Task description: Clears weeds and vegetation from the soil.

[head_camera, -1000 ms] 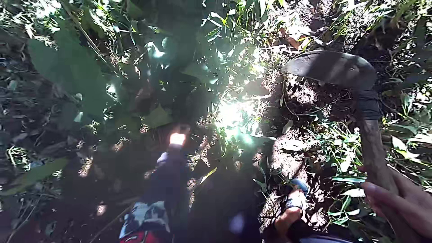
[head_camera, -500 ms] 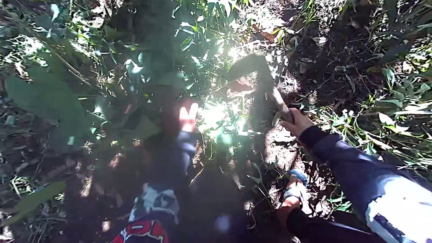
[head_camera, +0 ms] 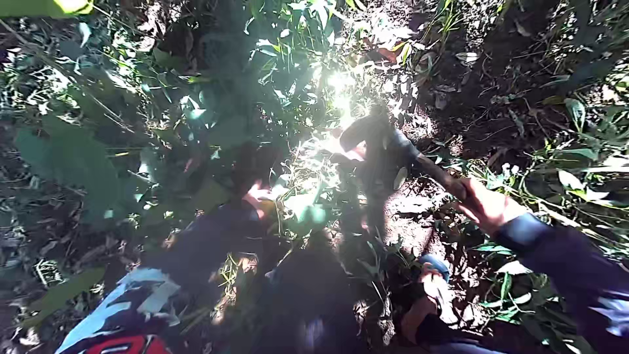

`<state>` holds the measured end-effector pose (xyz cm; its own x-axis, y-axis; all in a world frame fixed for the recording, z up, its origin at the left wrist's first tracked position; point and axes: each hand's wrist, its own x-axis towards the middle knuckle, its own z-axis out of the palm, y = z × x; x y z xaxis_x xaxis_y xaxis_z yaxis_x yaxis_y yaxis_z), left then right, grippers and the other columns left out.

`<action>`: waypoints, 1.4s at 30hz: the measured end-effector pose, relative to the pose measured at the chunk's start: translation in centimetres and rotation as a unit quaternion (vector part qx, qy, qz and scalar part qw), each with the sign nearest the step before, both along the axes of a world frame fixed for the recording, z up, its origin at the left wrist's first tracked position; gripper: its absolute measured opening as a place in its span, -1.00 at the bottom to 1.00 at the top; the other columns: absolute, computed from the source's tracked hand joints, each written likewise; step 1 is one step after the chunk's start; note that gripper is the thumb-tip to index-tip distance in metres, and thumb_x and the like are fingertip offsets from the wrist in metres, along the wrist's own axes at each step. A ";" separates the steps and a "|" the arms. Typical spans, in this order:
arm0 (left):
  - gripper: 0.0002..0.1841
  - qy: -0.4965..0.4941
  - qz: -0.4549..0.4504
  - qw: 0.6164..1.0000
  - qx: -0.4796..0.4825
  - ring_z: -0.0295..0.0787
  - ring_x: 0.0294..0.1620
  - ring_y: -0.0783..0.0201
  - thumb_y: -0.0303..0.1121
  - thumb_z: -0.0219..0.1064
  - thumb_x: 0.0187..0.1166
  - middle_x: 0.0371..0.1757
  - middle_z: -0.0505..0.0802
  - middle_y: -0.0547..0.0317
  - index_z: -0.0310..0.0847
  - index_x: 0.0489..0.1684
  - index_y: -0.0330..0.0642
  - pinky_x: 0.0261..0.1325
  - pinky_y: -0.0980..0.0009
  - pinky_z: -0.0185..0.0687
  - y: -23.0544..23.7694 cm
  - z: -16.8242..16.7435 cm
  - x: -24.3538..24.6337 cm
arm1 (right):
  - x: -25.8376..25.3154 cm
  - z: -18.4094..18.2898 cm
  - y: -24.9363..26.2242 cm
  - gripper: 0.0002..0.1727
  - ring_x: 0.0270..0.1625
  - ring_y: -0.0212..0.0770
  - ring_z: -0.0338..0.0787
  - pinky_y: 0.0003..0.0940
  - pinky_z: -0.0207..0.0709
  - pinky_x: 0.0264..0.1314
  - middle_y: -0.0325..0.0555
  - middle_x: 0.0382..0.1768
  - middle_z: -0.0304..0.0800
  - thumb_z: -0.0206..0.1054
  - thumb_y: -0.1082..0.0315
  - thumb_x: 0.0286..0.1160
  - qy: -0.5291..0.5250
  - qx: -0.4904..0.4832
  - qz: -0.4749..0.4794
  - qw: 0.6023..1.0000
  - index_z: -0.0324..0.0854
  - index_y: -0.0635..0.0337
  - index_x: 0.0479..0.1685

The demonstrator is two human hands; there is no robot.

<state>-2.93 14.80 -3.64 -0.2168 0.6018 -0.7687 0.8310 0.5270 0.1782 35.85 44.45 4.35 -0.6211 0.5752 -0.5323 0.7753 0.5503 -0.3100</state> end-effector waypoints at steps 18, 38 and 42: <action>-0.59 -0.021 0.257 0.934 0.246 0.60 0.54 -0.25 -0.44 -0.09 0.89 0.46 0.71 -0.35 0.57 0.48 -0.40 0.65 -0.16 0.35 13.0 -6.5 3.7 | 3.1 -1.8 3.2 -0.32 -0.29 0.25 0.74 0.28 0.58 -0.10 0.43 -0.12 0.70 0.33 0.32 0.67 0.068 -0.091 -0.220 0.969 0.16 0.24 0.73; -0.66 0.014 0.349 0.832 0.432 0.56 -0.35 0.50 -0.26 -0.05 0.87 -0.26 0.67 0.29 0.65 0.10 -0.22 -0.17 0.48 0.55 5.2 8.1 -3.0 | 0.0 -6.7 0.2 -0.37 0.27 0.47 0.70 0.39 0.45 0.39 0.57 0.28 0.63 0.25 0.29 0.75 -0.023 -0.165 -0.161 0.973 0.19 0.28 0.74; -0.63 -0.006 0.198 0.947 0.252 0.60 0.52 -0.30 -0.32 0.09 0.86 0.36 0.75 -0.41 0.69 0.29 -0.44 0.66 -0.22 0.27 13.2 3.1 -0.4 | 3.9 -6.7 1.9 -0.36 0.09 0.49 0.73 0.43 0.49 0.21 0.61 0.15 0.66 0.28 0.31 0.73 0.021 -0.079 -0.222 0.972 0.20 0.36 0.71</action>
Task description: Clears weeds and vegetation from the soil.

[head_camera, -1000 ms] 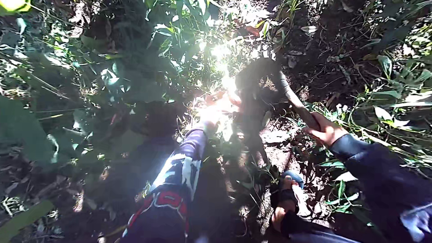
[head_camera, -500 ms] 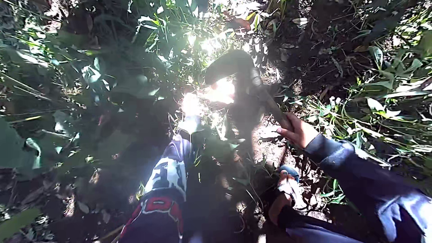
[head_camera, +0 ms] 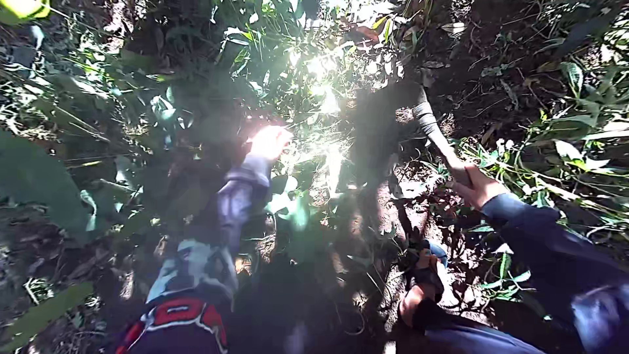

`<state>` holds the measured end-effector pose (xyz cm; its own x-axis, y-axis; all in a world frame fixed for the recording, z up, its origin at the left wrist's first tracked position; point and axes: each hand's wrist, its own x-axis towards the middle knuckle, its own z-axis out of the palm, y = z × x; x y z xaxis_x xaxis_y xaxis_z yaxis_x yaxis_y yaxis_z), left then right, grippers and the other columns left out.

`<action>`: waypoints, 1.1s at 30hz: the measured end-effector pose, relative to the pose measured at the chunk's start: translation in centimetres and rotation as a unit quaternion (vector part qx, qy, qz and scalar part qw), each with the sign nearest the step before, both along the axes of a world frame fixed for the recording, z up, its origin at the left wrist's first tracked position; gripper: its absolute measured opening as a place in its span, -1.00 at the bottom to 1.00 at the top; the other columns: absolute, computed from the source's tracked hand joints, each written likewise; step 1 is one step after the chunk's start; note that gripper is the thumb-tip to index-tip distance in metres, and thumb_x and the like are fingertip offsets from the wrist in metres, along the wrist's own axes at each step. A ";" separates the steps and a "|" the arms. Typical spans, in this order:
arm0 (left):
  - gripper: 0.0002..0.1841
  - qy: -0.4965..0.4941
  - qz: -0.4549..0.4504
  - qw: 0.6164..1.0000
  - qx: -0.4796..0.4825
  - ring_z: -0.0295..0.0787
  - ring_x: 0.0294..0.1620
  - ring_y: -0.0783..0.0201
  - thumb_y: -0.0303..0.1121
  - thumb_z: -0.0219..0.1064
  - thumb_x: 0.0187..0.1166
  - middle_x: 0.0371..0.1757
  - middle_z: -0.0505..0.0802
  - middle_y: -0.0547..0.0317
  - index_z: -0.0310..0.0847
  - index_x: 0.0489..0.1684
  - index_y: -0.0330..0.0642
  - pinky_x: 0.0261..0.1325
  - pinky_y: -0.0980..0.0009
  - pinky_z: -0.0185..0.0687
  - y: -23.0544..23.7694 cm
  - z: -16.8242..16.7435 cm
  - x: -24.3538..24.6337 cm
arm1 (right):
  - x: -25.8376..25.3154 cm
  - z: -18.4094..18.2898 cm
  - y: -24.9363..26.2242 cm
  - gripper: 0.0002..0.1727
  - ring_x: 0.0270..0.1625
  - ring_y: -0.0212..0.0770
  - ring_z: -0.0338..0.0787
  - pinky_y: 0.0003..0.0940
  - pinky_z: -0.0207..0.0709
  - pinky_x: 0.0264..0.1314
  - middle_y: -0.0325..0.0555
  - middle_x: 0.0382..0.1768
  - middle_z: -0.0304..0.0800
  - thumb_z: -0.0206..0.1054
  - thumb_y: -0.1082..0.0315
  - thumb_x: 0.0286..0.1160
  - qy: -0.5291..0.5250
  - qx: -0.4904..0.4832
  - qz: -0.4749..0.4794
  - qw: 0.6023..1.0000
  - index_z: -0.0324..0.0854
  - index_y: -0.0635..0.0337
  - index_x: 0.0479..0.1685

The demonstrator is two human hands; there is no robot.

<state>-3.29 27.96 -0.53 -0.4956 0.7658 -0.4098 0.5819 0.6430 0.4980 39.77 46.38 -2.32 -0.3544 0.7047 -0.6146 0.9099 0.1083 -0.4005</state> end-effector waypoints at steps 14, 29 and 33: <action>-0.72 0.073 -0.142 0.987 0.010 0.78 0.21 -0.32 -0.44 0.25 0.72 0.15 0.81 -0.38 0.70 0.23 -0.41 0.29 -0.31 0.59 -8.8 -1.5 4.2 | 0.8 3.1 -2.4 -0.30 -0.11 0.42 0.78 0.43 0.57 0.03 0.53 -0.01 0.72 0.35 0.26 0.64 0.075 0.040 -0.042 0.996 0.20 0.32 0.70; -0.70 0.131 -0.039 0.990 0.032 0.69 0.38 -0.38 -0.48 0.18 0.76 0.25 0.78 -0.51 0.67 0.23 -0.55 0.52 -0.24 0.43 -2.1 6.7 1.1 | -4.3 1.2 -4.3 -0.32 0.40 0.50 0.65 0.41 0.37 0.49 0.55 0.31 0.64 0.26 0.22 0.75 -0.042 -0.092 0.132 0.986 0.16 0.30 0.76; -0.62 -0.066 -0.008 0.997 0.042 0.51 0.63 -0.21 -0.45 -0.05 0.87 0.50 0.66 -0.38 0.55 0.44 -0.46 0.74 -0.06 0.24 9.2 -3.6 6.9 | -1.5 1.4 -5.1 -0.32 0.35 0.53 0.68 0.44 0.38 0.44 0.58 0.27 0.67 0.29 0.25 0.71 -0.019 -0.044 0.114 0.992 0.21 0.39 0.73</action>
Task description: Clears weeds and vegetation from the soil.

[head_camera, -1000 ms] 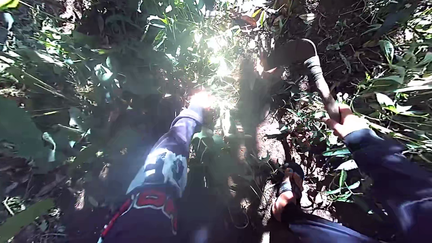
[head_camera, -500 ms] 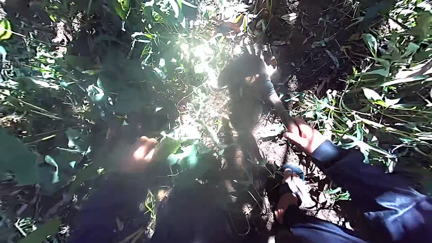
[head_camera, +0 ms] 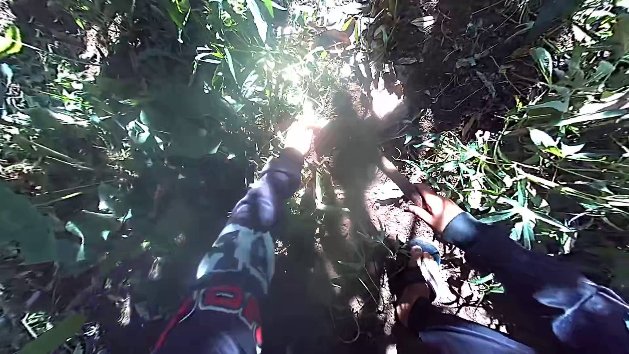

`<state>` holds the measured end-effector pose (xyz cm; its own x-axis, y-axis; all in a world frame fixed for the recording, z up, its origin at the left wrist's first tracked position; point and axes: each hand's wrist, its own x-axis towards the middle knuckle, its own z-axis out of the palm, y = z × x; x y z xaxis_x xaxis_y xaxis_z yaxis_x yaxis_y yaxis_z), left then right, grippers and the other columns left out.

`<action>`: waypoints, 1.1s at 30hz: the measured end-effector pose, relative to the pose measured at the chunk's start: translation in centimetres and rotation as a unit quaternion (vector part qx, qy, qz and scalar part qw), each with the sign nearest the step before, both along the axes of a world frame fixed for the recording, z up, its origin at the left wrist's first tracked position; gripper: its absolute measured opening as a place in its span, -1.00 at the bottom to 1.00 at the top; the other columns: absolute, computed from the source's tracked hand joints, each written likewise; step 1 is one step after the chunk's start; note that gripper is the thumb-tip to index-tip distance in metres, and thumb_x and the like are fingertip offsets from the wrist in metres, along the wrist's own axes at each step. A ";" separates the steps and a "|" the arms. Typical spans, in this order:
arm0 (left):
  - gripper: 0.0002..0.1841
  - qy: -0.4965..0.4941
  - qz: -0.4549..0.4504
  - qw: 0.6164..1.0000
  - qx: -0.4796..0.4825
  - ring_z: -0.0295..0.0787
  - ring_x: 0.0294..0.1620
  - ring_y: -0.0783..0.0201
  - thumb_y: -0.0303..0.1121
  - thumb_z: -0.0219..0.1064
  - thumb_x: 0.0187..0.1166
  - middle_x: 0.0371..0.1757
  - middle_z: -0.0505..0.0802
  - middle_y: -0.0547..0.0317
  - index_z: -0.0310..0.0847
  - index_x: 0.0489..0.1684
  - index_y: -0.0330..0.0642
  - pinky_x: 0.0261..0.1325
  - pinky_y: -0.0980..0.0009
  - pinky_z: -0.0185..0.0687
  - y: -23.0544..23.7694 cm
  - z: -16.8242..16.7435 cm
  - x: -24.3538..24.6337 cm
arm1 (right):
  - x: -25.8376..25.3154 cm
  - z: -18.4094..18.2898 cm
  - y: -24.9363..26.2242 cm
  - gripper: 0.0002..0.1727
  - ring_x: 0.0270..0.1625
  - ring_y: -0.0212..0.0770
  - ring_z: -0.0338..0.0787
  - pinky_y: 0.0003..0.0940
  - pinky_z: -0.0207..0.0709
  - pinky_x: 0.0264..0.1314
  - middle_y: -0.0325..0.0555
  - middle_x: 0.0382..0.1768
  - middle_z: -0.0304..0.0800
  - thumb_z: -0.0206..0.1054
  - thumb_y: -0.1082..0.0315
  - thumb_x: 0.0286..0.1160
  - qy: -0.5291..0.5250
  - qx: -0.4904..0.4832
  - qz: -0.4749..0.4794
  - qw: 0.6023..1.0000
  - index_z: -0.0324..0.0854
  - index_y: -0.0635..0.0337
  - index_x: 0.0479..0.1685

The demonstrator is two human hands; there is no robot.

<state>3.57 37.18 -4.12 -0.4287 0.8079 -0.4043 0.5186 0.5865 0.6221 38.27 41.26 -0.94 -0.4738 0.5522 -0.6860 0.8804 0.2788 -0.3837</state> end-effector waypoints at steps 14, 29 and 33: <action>-0.64 0.167 -0.220 0.873 -0.402 0.65 0.45 -0.33 -0.32 0.27 0.70 0.36 0.75 -0.37 0.67 0.28 -0.40 0.40 -0.34 0.52 -2.0 -1.8 4.2 | 5.4 1.4 1.4 -0.40 -0.15 0.28 0.77 0.29 0.57 0.06 0.44 -0.05 0.71 0.26 0.25 0.71 0.072 0.014 -0.170 0.983 0.23 0.34 0.64; -0.68 0.158 -0.328 0.886 -0.287 0.83 0.11 -0.27 -0.19 0.40 0.62 0.00 0.88 -0.25 0.80 -0.03 -0.34 0.17 -0.37 0.61 -10.6 2.4 3.0 | 6.9 -0.1 2.3 -0.33 -0.06 0.40 0.78 0.40 0.55 0.12 0.52 0.06 0.70 0.30 0.28 0.69 0.053 0.007 -0.178 0.983 0.19 0.35 0.70; -0.71 0.175 -0.322 0.894 -0.257 0.78 0.17 -0.36 -0.40 0.25 0.72 0.21 0.80 -0.33 0.69 0.25 -0.35 0.22 -0.34 0.60 -5.7 -1.2 6.8 | 5.8 -0.1 2.8 -0.33 -0.11 0.37 0.77 0.37 0.55 0.08 0.50 -0.02 0.70 0.30 0.28 0.66 0.057 -0.005 -0.186 0.981 0.18 0.35 0.69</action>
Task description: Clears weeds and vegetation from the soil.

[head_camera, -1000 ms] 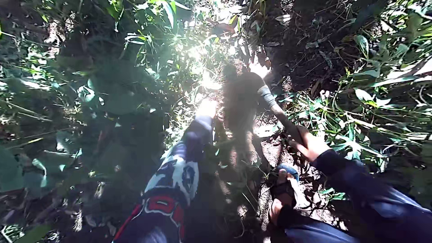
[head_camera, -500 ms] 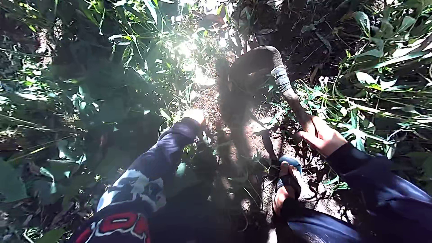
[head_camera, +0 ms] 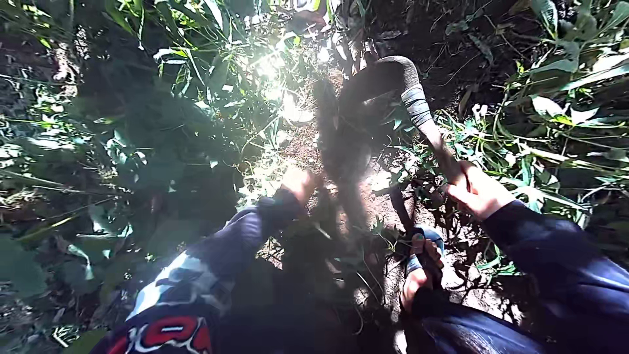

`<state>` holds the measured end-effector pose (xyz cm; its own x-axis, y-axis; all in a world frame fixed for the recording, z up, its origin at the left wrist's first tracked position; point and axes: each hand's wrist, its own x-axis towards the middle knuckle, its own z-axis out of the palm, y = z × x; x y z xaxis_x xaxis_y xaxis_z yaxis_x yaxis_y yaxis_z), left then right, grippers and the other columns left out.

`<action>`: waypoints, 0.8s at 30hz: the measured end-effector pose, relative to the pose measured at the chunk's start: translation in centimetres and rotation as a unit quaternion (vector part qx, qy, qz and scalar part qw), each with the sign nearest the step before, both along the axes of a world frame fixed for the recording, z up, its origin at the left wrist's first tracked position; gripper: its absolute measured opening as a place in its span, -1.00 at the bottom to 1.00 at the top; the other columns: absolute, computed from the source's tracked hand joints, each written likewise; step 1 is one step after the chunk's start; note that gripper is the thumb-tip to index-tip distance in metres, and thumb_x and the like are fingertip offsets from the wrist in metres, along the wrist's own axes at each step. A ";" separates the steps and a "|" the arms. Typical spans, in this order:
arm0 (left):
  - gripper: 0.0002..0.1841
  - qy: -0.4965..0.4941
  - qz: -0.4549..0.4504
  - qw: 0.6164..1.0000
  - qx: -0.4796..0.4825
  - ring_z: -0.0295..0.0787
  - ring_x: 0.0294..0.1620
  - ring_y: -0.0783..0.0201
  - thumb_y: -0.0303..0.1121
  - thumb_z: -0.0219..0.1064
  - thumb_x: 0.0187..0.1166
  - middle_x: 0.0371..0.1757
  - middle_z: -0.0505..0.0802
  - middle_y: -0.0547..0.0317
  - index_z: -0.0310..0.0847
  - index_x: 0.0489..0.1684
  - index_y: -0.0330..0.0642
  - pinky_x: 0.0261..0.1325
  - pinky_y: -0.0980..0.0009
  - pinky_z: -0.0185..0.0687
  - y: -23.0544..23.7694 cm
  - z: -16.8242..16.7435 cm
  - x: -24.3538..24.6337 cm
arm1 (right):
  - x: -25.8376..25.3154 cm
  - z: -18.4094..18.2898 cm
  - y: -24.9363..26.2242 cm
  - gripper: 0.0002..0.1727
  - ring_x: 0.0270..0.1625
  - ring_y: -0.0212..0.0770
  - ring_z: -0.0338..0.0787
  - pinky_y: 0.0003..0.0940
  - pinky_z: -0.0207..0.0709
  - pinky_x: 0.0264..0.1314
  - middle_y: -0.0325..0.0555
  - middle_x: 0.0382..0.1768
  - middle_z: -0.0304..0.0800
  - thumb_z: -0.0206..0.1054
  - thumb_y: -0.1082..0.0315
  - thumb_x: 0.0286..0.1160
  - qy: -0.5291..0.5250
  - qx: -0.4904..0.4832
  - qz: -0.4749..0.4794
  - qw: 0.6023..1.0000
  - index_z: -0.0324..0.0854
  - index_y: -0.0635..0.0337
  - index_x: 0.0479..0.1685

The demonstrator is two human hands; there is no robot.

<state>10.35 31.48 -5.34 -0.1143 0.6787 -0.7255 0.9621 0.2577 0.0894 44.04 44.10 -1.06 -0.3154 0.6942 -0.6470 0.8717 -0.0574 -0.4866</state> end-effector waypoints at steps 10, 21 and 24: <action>-0.72 0.060 0.115 0.990 -0.055 0.67 0.40 -0.37 -0.44 0.29 0.66 0.29 0.78 -0.39 0.70 0.19 -0.44 0.41 -0.34 0.51 3.5 -4.4 -0.1 | -0.3 -0.5 -0.8 -0.32 -0.07 0.39 0.78 0.39 0.55 0.10 0.51 0.01 0.72 0.32 0.31 0.66 -0.007 0.010 0.002 1.000 0.19 0.36 0.70; -0.68 0.005 0.026 0.998 0.048 0.68 0.32 -0.46 -0.53 0.10 0.77 0.43 0.68 -0.38 0.66 0.36 -0.30 0.36 -0.39 0.49 2.1 -2.0 -1.9 | 1.1 -0.9 0.3 -0.32 -0.09 0.45 0.79 0.44 0.55 0.08 0.53 0.01 0.71 0.34 0.27 0.68 -0.043 0.019 -0.012 0.999 0.16 0.31 0.70; -0.65 -0.009 0.044 0.997 0.056 0.67 0.34 -0.49 -0.45 0.08 0.81 0.48 0.66 -0.40 0.61 0.46 -0.26 0.38 -0.42 0.48 4.0 -2.8 -2.5 | 0.7 -0.4 0.6 -0.33 -0.16 0.40 0.78 0.40 0.56 0.05 0.52 -0.04 0.71 0.33 0.29 0.68 -0.033 0.026 -0.020 0.999 0.16 0.34 0.69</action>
<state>7.89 35.53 -8.14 -0.1650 0.7433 -0.6483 0.9339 0.3292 0.1398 44.75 44.67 -1.49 -0.2445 0.7386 -0.6282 0.8991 -0.0699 -0.4321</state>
